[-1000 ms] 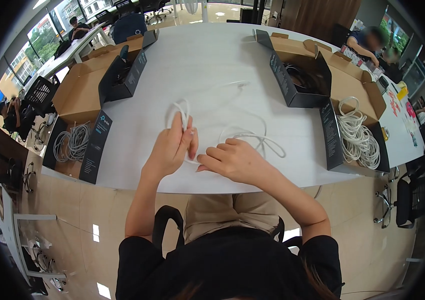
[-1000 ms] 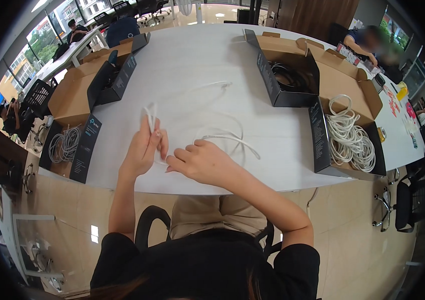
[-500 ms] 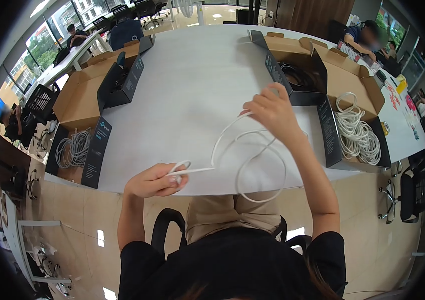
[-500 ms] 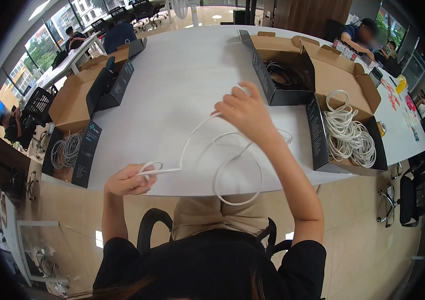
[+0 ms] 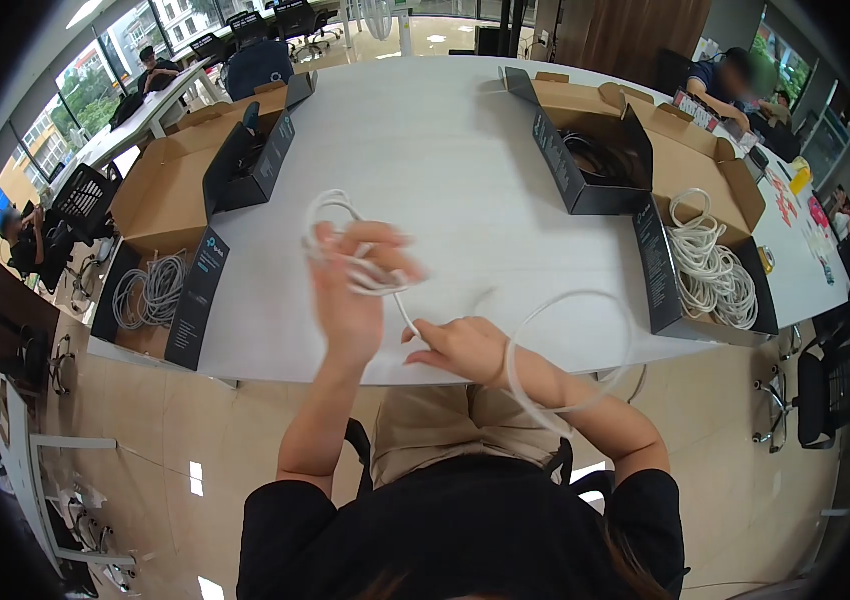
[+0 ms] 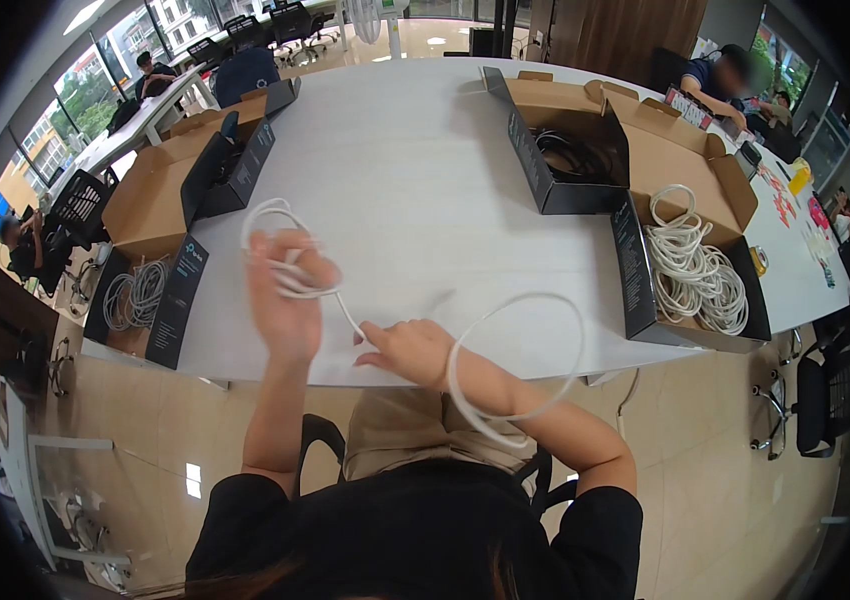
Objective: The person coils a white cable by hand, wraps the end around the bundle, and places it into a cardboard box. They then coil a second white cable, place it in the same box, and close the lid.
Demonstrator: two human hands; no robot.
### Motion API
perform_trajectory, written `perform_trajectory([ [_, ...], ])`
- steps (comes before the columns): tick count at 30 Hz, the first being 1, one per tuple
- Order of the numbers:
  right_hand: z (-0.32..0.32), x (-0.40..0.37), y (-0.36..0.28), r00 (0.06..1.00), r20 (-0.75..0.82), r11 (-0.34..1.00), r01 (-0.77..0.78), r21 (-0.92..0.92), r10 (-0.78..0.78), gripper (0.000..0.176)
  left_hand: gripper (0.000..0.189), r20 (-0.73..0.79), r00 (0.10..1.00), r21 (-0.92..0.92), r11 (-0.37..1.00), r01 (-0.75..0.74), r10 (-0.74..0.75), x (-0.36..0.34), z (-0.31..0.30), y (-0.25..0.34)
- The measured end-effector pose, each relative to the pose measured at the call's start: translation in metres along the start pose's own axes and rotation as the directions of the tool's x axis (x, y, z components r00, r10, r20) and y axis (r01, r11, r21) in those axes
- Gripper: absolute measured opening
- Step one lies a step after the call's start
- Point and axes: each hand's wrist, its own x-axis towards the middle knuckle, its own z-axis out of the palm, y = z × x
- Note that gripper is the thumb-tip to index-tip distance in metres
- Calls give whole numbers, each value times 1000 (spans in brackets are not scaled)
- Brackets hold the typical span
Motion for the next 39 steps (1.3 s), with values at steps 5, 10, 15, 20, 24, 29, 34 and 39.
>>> perform_trajectory([
  [5,-29,-10,-30,968,239,745,-217,631,80,22,13,447,879,581,801,-142,-168,-11,-11,-28],
  [10,-52,-19,-32,842,539,427,-499,755,31,22,18,395,732,892,422,-162,-555,-20,-17,-6],
  [15,-69,-30,-29,768,611,157,-590,792,-191,32,44,516,522,817,573,-61,-680,-15,-30,19],
  [20,-51,-67,-5,790,543,-18,-571,821,-284,32,58,687,-24,671,621,405,-726,-13,-47,39],
  [24,-22,-117,19,820,571,-54,-572,819,-26,32,56,703,-308,621,342,705,-641,-26,-65,55],
  [29,-41,-166,29,710,621,346,-704,620,331,31,40,717,-132,541,427,724,-684,-37,-83,55],
  [34,-86,-167,6,815,51,534,-424,732,577,25,24,482,169,547,445,709,-860,-35,-37,56],
  [39,-74,-114,-47,850,-500,984,-112,136,165,38,27,534,235,456,511,728,-812,-35,-4,37],
])
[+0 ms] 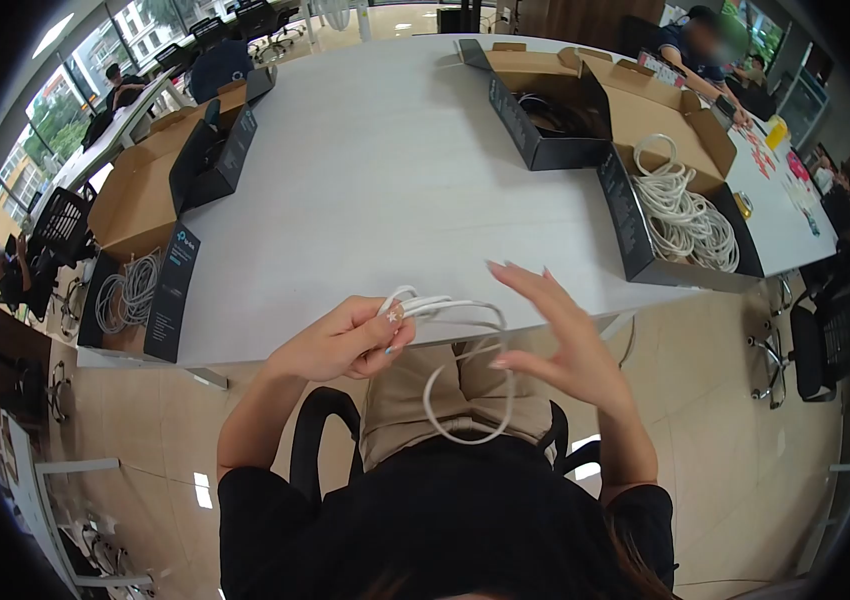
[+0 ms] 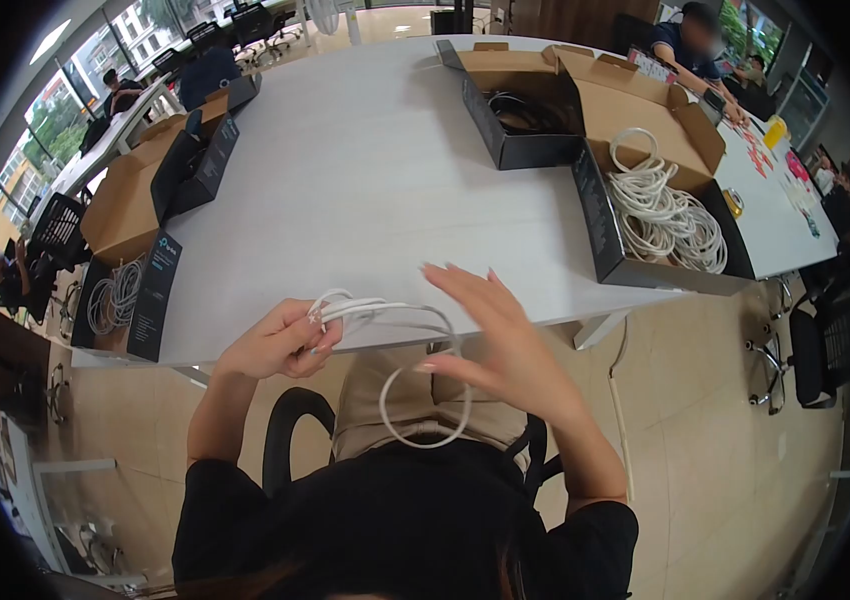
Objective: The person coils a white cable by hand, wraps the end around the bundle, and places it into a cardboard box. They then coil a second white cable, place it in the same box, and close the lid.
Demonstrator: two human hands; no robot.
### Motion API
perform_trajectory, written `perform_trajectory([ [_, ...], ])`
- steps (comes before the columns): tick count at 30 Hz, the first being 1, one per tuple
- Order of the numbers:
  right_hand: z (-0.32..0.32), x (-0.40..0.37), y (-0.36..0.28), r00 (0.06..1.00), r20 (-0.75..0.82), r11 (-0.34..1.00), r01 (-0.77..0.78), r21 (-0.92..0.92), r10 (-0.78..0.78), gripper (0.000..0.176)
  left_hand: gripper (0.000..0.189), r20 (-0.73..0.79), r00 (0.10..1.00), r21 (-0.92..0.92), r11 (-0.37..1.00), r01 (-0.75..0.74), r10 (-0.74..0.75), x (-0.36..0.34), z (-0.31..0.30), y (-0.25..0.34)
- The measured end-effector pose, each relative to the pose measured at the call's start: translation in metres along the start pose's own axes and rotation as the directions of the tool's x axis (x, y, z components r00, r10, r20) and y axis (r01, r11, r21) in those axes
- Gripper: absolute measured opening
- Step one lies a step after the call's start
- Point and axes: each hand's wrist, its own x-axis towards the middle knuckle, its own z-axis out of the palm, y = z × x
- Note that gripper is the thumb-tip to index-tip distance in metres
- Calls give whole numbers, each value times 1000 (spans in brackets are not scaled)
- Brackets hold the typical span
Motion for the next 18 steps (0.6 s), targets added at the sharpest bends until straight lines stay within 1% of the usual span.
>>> perform_trajectory([
  [1,9,3,1,1000,-5,996,23,-90,-24,41,31,54,998,-47,998,-34,37,4,0,-3],
  [2,17,2,6,1000,5,999,7,-53,-7,42,36,106,992,-96,993,-65,75,8,1,-4],
  [3,25,2,12,1000,16,1000,-9,-17,10,44,37,138,983,-208,974,-94,124,10,4,-4],
  [4,33,1,22,997,47,987,-66,144,60,46,38,163,971,-318,941,-117,176,11,7,-5],
  [5,39,0,27,991,86,946,-123,299,101,47,39,180,956,-426,895,-136,231,12,10,-5],
  [6,47,0,24,989,-9,937,-135,323,146,47,39,172,947,-540,830,-139,271,14,13,-5],
  [8,44,-4,13,933,76,841,-349,413,351,45,39,135,929,-742,657,-136,345,18,19,-6],
  [9,43,-6,9,887,126,771,-450,450,444,44,39,105,890,-815,551,-179,444,20,21,-3],
  [11,52,-13,16,875,36,772,-444,454,482,42,38,9,792,-926,305,-224,610,22,25,7],
  [12,56,-17,21,866,-10,774,-441,454,499,40,36,-66,756,-917,260,-304,651,21,24,14],
  [14,60,-27,28,901,-42,848,-389,360,431,36,32,-214,655,-874,157,-459,725,20,18,30],
  [15,63,-33,31,918,-50,880,-359,311,393,34,31,-309,643,-828,134,-544,701,22,18,36],
  [17,73,-43,40,977,-83,969,-181,169,197,23,30,-493,589,-706,101,-701,641,29,17,45],
  [18,76,-47,41,992,-88,992,-84,96,93,19,26,-445,542,-591,221,-776,713,35,7,38],
])
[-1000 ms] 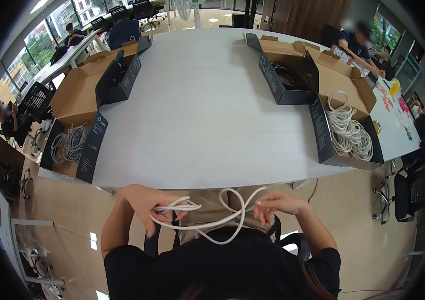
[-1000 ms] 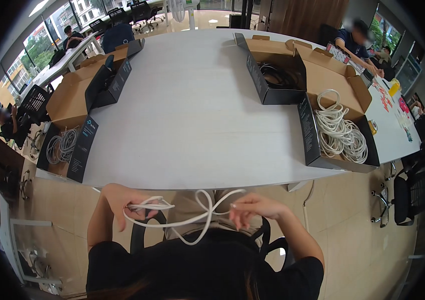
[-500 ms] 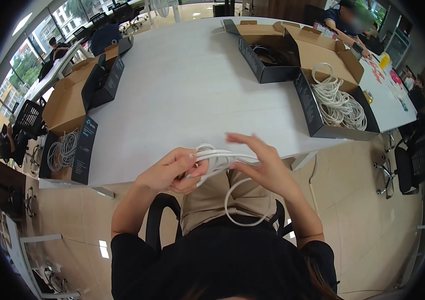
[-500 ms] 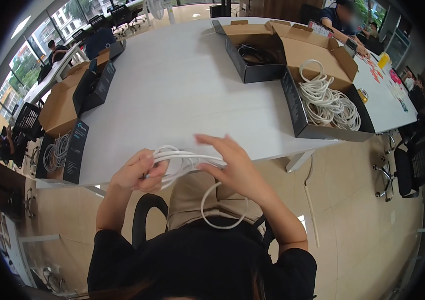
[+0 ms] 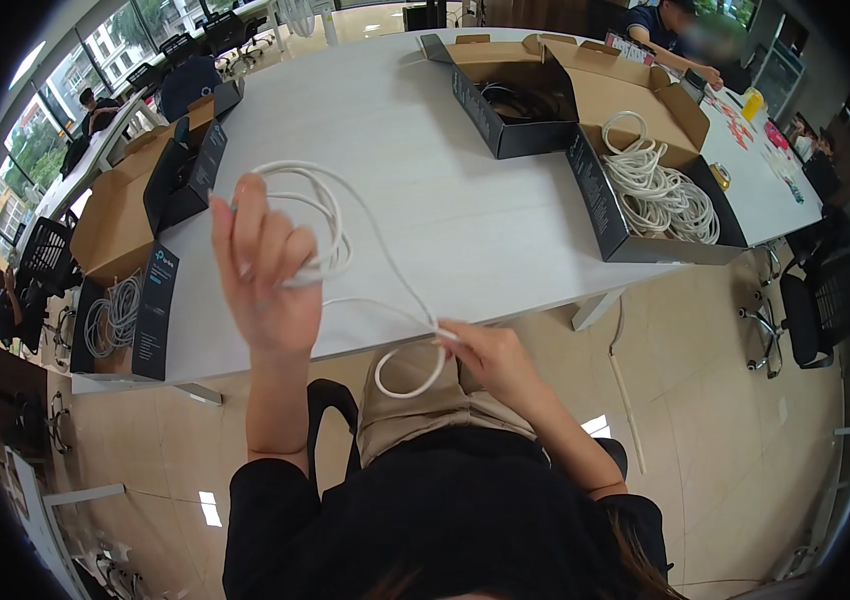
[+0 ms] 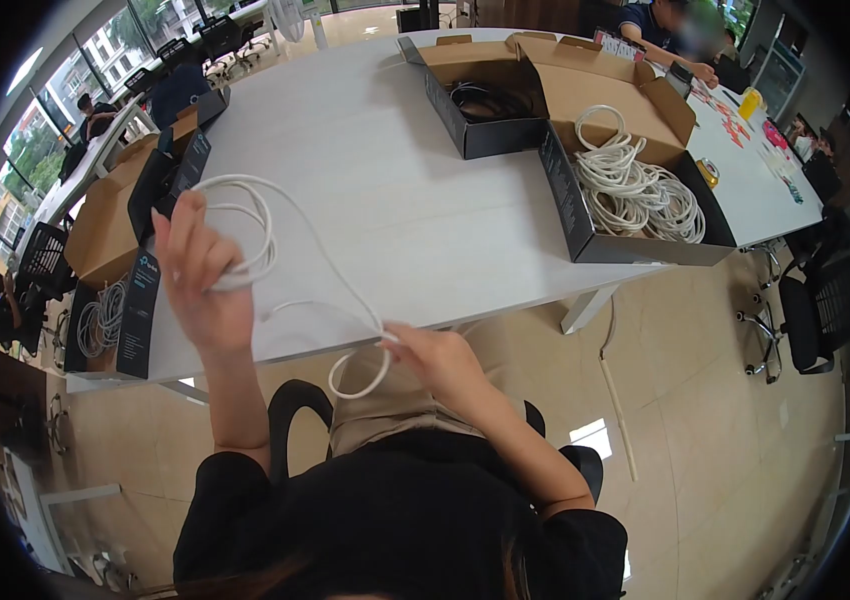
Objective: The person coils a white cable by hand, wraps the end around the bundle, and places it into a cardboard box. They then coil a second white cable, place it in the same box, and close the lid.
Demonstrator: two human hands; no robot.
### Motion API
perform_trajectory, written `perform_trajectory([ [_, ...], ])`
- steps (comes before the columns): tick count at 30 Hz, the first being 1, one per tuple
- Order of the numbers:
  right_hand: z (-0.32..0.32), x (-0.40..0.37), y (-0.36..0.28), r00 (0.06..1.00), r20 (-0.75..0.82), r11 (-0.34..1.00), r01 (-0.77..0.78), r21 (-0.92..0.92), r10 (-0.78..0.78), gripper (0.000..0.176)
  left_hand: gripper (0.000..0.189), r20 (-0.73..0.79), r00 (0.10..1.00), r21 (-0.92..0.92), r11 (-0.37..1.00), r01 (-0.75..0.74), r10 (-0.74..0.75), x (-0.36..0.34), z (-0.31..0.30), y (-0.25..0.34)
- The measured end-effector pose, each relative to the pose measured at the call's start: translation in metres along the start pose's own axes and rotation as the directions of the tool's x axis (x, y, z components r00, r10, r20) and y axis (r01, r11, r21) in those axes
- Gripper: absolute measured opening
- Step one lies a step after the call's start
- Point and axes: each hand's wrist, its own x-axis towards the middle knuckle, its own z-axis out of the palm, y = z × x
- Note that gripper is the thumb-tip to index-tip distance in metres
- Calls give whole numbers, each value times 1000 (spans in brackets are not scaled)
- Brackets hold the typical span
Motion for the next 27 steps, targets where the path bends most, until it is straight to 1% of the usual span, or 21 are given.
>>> perform_trajectory([
  [1,-2,-4,-3,996,85,998,11,-54,-6,17,26,16,991,295,946,-131,133,5,-8,-5],
  [2,-6,-8,-8,985,170,994,26,-106,-8,16,26,69,965,560,791,-247,252,10,-14,-12],
  [3,-10,-11,-13,967,253,987,47,-157,-5,18,26,154,926,765,551,-333,346,14,-21,-16],
  [4,-13,-13,-19,948,315,983,98,-156,-45,19,29,185,951,735,608,-301,247,16,-30,-11],
  [6,-21,-16,-27,891,438,969,202,-145,-120,21,32,36,890,798,523,-299,454,25,-41,-8],
  [7,-26,-17,-27,876,462,978,196,-75,-139,22,33,-36,835,829,482,-282,550,30,-49,-5],
  [8,-33,-19,-26,860,484,983,186,-5,-160,22,22,54,805,859,384,-339,590,38,-66,9],
  [9,-42,-21,-25,844,504,982,174,66,-184,23,22,82,785,891,307,-334,614,43,-72,20],
  [11,-67,-20,-28,889,423,965,68,254,-174,21,23,153,739,936,145,-322,657,52,-79,39],
  [12,-82,-21,-28,909,384,937,17,349,-159,20,25,225,722,952,11,-307,654,52,-88,52],
  [14,-126,-31,-15,926,376,908,-132,398,-30,30,26,324,756,946,-197,-258,568,43,-100,67],
  [15,-139,-38,-7,970,242,868,-93,488,-32,34,27,366,776,924,-299,-238,514,40,-106,72],
  [16,-150,-47,0,995,102,821,-42,569,-20,38,26,288,800,954,-231,-191,526,37,-111,76],
  [18,-172,-56,3,1000,6,814,0,581,-5,45,24,124,836,992,-90,-89,534,30,-122,82],
  [20,-167,-55,5,990,-89,798,-31,602,106,43,27,-84,875,980,199,-15,477,33,-137,92],
  [21,-162,-55,4,977,-136,789,-48,613,165,42,28,-182,887,940,339,30,425,33,-141,95],
  [22,-151,-50,5,974,-139,764,-47,643,177,39,30,-252,872,936,334,110,419,33,-125,77],
  [23,-141,-46,4,957,-181,798,-77,598,228,31,30,-317,907,888,423,181,277,30,-121,70],
  [24,-133,-40,1,942,-194,847,-139,514,273,32,30,-363,923,829,496,259,124,27,-118,66],
  [25,-125,-33,-2,924,-213,882,-203,426,316,32,30,-392,919,761,549,346,-35,24,-114,60],
  [27,-101,-20,-8,874,-264,812,-214,543,407,31,26,-555,824,571,667,479,-116,17,-99,36],
])
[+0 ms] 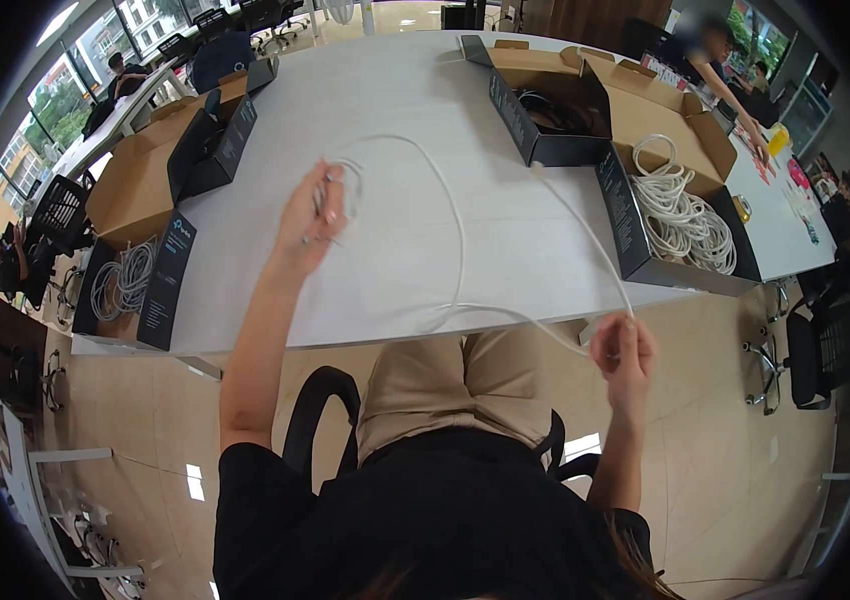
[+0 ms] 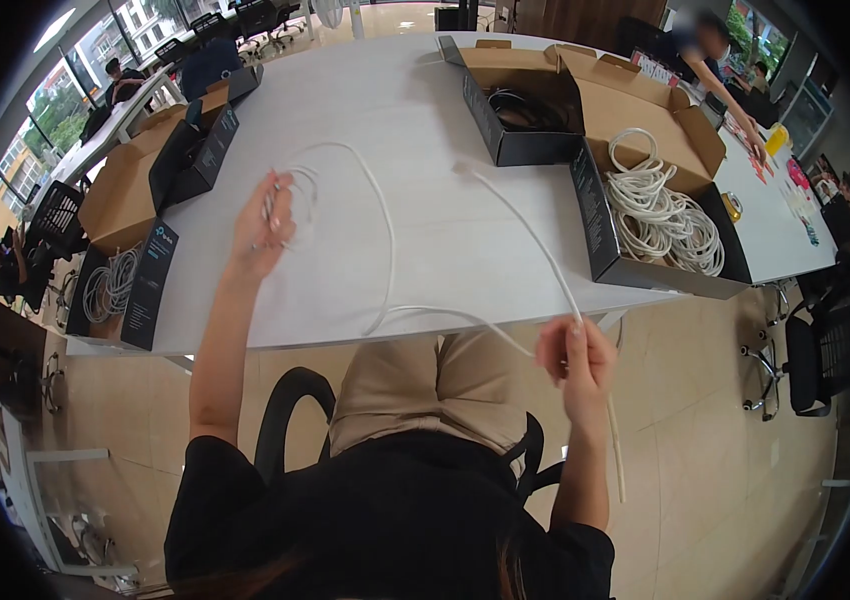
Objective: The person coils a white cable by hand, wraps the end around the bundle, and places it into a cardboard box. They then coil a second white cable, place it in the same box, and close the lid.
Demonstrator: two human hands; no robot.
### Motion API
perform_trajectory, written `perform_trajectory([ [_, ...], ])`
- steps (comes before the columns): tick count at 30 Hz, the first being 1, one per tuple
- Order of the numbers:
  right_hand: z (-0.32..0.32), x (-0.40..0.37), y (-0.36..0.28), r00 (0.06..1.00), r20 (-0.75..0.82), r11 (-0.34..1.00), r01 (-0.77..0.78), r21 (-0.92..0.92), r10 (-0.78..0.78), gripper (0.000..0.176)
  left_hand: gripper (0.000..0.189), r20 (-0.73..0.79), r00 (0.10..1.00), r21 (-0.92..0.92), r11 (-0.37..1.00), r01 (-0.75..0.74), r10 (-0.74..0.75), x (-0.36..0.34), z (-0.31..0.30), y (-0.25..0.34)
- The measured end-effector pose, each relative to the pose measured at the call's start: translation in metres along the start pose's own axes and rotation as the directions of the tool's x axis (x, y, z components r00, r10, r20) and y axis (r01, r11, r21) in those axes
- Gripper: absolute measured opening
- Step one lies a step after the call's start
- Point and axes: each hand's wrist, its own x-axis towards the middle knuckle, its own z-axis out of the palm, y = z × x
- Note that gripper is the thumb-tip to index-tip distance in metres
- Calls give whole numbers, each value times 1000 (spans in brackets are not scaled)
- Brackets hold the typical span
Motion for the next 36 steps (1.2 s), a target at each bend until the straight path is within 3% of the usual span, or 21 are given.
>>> perform_trajectory([
  [4,25,12,15,987,-12,946,-149,288,159,28,28,182,976,32,993,115,-119,-34,41,-15],
  [7,50,14,8,991,10,894,-127,429,136,24,29,259,952,27,987,161,-162,-56,65,-18],
  [10,58,13,4,972,234,881,-140,452,34,32,31,349,928,-6,990,139,-128,-66,70,-24],
  [11,60,13,-9,956,274,854,-227,468,104,37,32,349,931,1,993,115,-108,-68,72,-26],
  [13,68,13,-23,970,228,942,-149,300,81,35,32,377,921,-27,992,120,-101,-69,72,-29],
  [16,74,16,-22,985,117,971,-151,187,131,30,32,435,889,-64,980,187,-141,-73,74,-31],
  [19,73,27,-12,977,54,929,-215,301,208,28,34,644,757,-260,899,353,-111,-81,70,-38],
  [22,92,29,3,950,64,884,-308,352,305,25,35,787,611,-403,821,404,86,-95,89,-36],
  [26,107,11,21,836,342,747,-541,386,429,9,32,743,642,-406,889,209,189,-97,110,-40],
  [27,116,6,18,840,314,754,-538,377,442,9,30,727,655,-424,885,195,204,-95,111,-40],
  [28,128,1,13,844,286,761,-534,369,454,9,29,710,656,-312,950,-31,255,-90,110,-40],
  [30,133,-7,17,851,322,822,-502,269,415,10,28,699,620,-37,885,-464,355,-77,101,-45],
  [31,132,-11,25,844,388,867,-464,180,371,10,26,669,680,6,912,-410,301,-74,92,-48],
  [34,132,-17,25,770,536,864,-484,136,347,14,24,564,696,-240,895,-376,444,-61,107,-54],
  [36,132,-19,29,724,574,816,-556,158,382,16,19,527,672,-146,835,-531,520,-50,102,-54],
])
